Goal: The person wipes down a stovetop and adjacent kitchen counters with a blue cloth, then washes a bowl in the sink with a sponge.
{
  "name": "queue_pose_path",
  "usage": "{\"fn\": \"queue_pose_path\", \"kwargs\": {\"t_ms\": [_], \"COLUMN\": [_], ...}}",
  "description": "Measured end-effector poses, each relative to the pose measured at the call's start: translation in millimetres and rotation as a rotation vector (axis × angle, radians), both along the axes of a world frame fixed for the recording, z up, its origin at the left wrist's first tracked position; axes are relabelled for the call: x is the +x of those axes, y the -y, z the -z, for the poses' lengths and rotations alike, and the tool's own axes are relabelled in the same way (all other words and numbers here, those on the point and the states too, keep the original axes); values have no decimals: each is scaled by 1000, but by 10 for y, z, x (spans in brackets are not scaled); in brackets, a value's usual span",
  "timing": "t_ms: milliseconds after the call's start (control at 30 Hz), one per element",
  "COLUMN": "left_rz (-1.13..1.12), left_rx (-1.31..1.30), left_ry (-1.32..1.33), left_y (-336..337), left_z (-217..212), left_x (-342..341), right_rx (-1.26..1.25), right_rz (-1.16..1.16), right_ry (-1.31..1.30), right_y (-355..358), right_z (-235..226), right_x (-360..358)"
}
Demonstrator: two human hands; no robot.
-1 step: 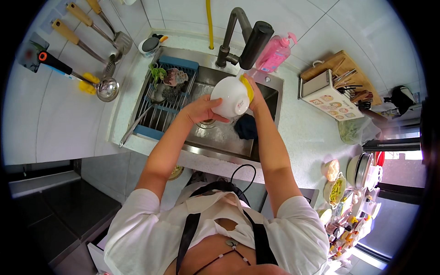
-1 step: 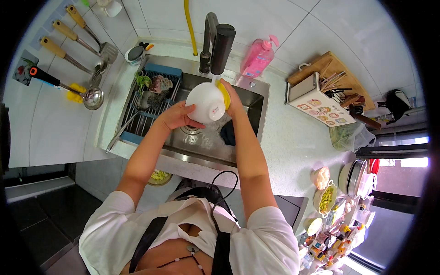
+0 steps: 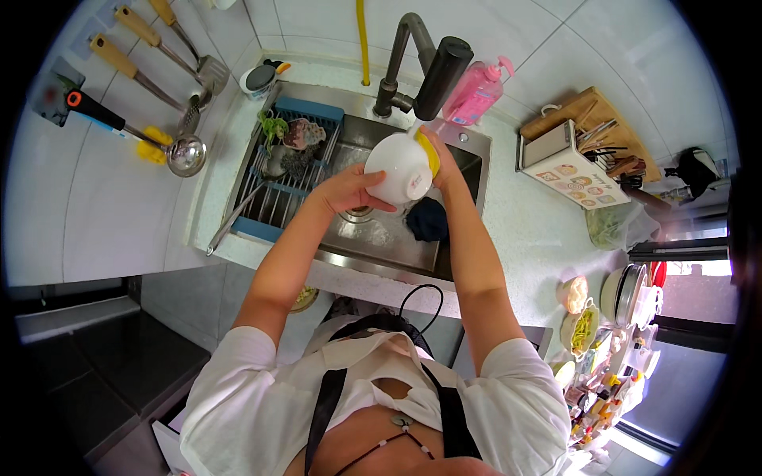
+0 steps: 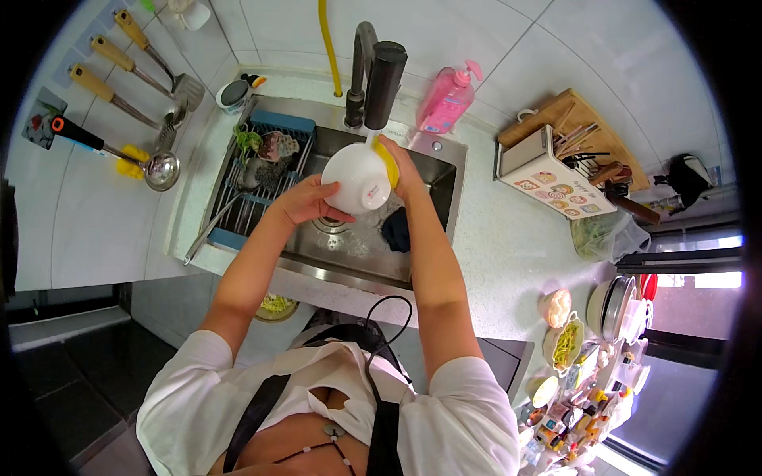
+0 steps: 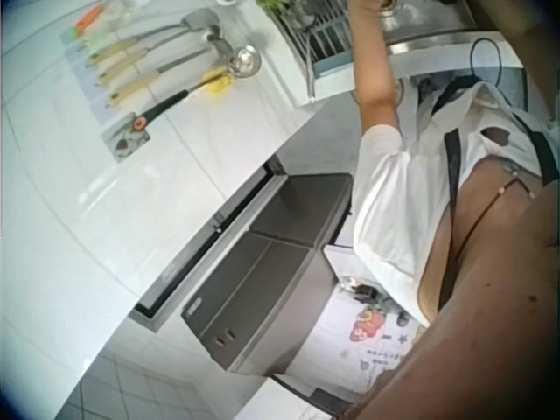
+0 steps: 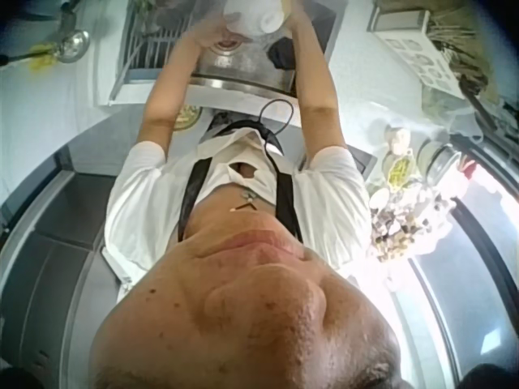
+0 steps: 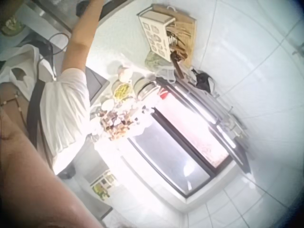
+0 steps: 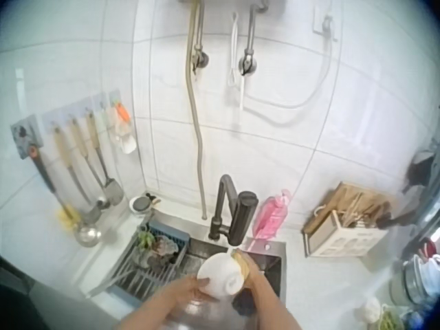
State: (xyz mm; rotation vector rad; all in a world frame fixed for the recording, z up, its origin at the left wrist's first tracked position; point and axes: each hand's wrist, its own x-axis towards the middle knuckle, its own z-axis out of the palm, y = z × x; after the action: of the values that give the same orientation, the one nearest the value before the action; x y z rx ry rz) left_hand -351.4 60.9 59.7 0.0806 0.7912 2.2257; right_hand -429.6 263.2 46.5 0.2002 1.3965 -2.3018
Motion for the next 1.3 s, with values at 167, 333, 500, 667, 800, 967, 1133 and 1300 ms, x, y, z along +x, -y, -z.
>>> {"fn": "queue_pose_path", "kwargs": {"t_ms": [167, 333, 500, 667, 800, 967, 1133, 1300], "left_rz": [-50, -100, -137, -174, -299, -223, -106, -24], "left_rx": [-145, -196, -268, -216, -71, -404, -160, -123], "left_ry": [-155, -117, -67, -95, -121, -187, -108, -51], "left_y": [10, -16, -94, -87, -180, -159, -92, -40], "left_z": [64, 182, 250, 169, 212, 247, 45, -118], "left_x": [-52, -29, 9, 48, 82, 143, 118, 50], "right_rx": [346, 916, 987, 188, -306, -605, -428, -236], "right_rz": [-155, -107, -177, -30, 146, 215, 136, -16], "right_ry": [-402, -1176, -1186, -178, 178, 279, 95, -26], "right_y": [-49, 206, 210, -55, 162, 281, 75, -83], "right_z": [-151, -540, -553, 124, 353, 393, 271, 77], "right_x": [-103, 303, 390, 126, 409, 503, 263, 51]}}
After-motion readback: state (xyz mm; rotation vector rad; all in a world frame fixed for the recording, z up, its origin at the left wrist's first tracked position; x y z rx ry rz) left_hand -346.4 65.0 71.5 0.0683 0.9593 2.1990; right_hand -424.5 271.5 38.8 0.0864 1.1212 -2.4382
